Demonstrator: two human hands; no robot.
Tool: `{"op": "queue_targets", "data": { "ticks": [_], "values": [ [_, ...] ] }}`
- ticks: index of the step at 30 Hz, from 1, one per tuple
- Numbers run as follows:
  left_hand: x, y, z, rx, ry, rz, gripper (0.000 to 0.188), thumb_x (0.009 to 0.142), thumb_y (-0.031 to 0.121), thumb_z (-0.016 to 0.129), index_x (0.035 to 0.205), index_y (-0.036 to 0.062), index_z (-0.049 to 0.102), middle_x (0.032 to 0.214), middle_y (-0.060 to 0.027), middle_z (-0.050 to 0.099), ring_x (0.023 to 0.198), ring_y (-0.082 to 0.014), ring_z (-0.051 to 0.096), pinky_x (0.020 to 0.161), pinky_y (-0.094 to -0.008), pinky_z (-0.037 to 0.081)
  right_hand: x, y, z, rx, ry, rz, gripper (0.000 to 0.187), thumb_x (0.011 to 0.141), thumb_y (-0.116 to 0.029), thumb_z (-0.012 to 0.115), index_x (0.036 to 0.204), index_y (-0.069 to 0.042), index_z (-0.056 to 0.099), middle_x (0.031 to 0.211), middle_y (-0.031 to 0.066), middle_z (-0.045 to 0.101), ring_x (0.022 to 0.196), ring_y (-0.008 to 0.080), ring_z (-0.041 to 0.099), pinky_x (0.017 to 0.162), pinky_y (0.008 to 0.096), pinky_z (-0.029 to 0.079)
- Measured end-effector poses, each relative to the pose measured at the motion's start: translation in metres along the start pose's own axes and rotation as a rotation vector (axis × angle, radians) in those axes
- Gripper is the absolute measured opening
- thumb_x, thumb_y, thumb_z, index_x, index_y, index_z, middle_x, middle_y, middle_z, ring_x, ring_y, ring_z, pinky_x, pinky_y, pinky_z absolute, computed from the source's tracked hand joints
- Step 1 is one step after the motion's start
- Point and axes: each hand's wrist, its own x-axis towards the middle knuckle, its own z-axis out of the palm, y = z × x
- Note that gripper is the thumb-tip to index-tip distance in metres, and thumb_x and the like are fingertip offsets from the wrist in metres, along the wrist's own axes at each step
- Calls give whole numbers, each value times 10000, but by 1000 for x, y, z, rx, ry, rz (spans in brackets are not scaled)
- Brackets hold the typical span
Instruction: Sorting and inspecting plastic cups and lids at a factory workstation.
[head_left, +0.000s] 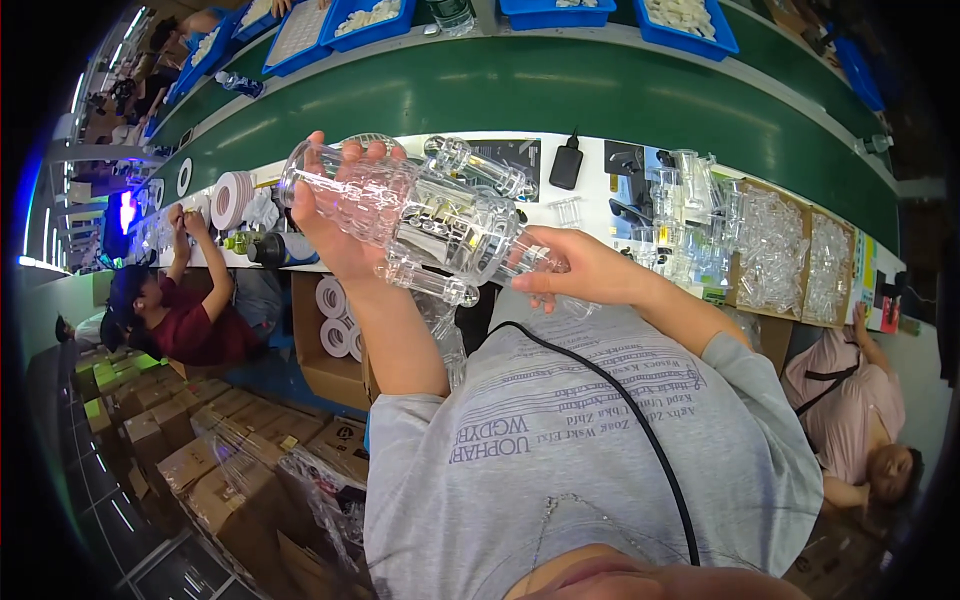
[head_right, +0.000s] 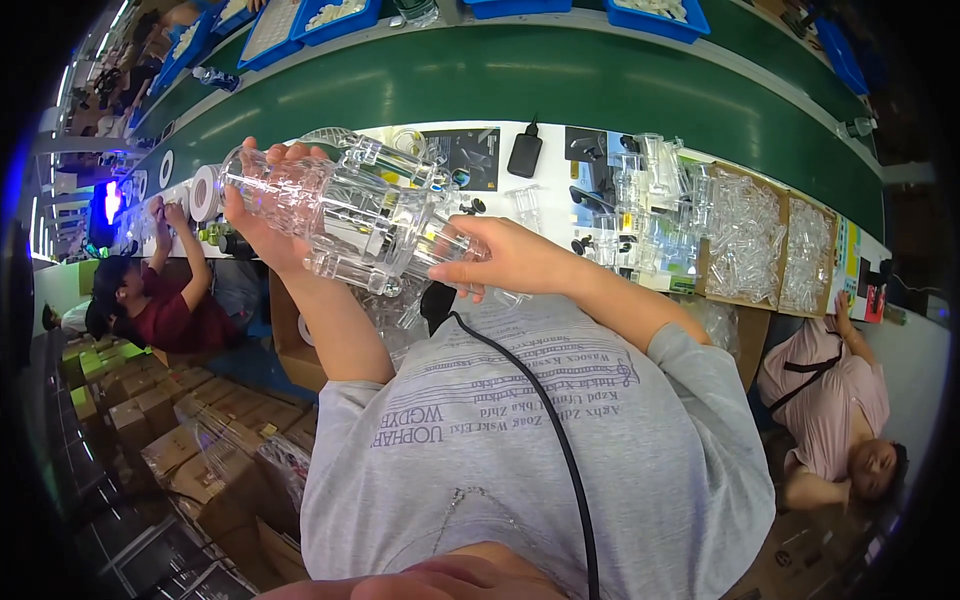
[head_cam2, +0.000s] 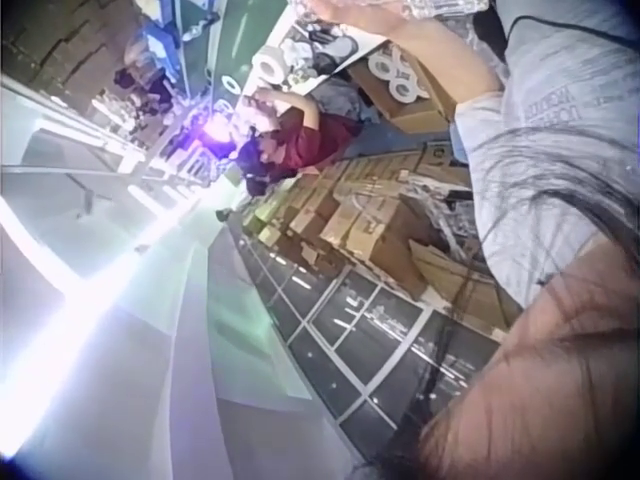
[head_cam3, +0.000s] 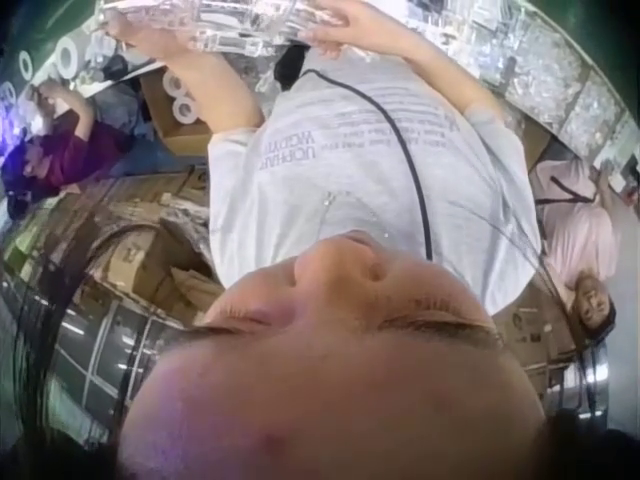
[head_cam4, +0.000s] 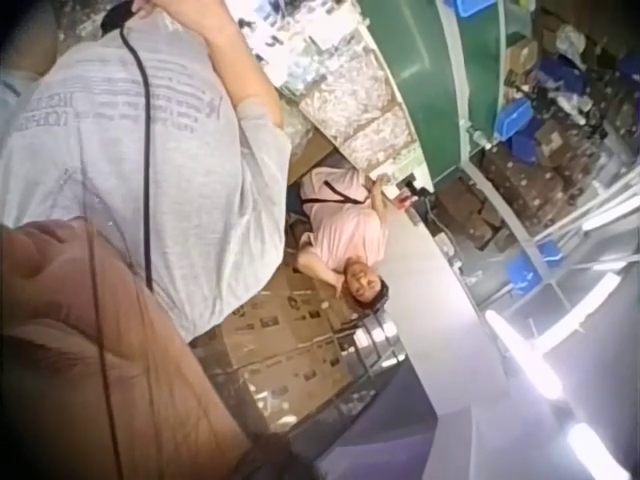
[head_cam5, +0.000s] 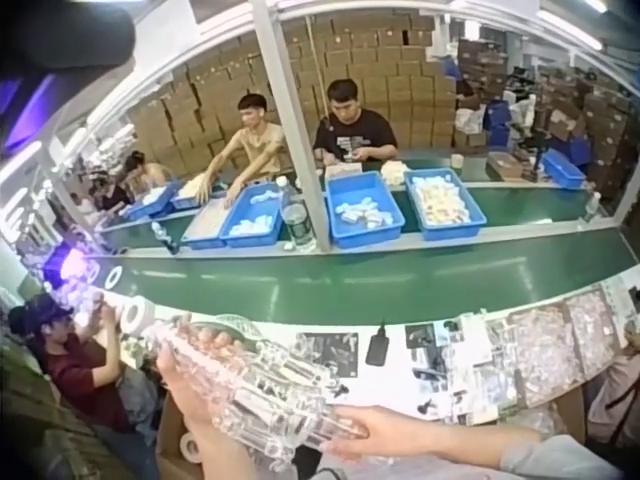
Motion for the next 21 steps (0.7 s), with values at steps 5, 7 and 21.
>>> {"op": "queue_targets", "data": {
  "ticks": [5,7,21],
  "values": [
    [-2,-5,1,23,-39,-3,472,804,371,553,1179,115,422,926,-108,536,906,-275,502,895,-473,379,-4,-2,-6,-29,2,6,269,817,-193,612,978,-12,495,691,61,592,556,106,591,523,222,466],
    [-3,-6,1,41,-67,2,482,810,362,545,1199,117,401,932,-107,536,912,-279,505,900,-475,376,-6,-2,-7,-64,11,11,273,812,-187,618,978,-8,495,687,59,588,559,107,590,528,226,470],
    [-10,-8,5,62,-157,44,522,818,359,528,1248,130,340,959,-99,526,924,-260,484,889,-471,371,-8,-11,-10,-144,-28,-32,334,787,-226,652,1016,-36,500,658,49,590,555,104,572,559,248,441]
  ]
}}
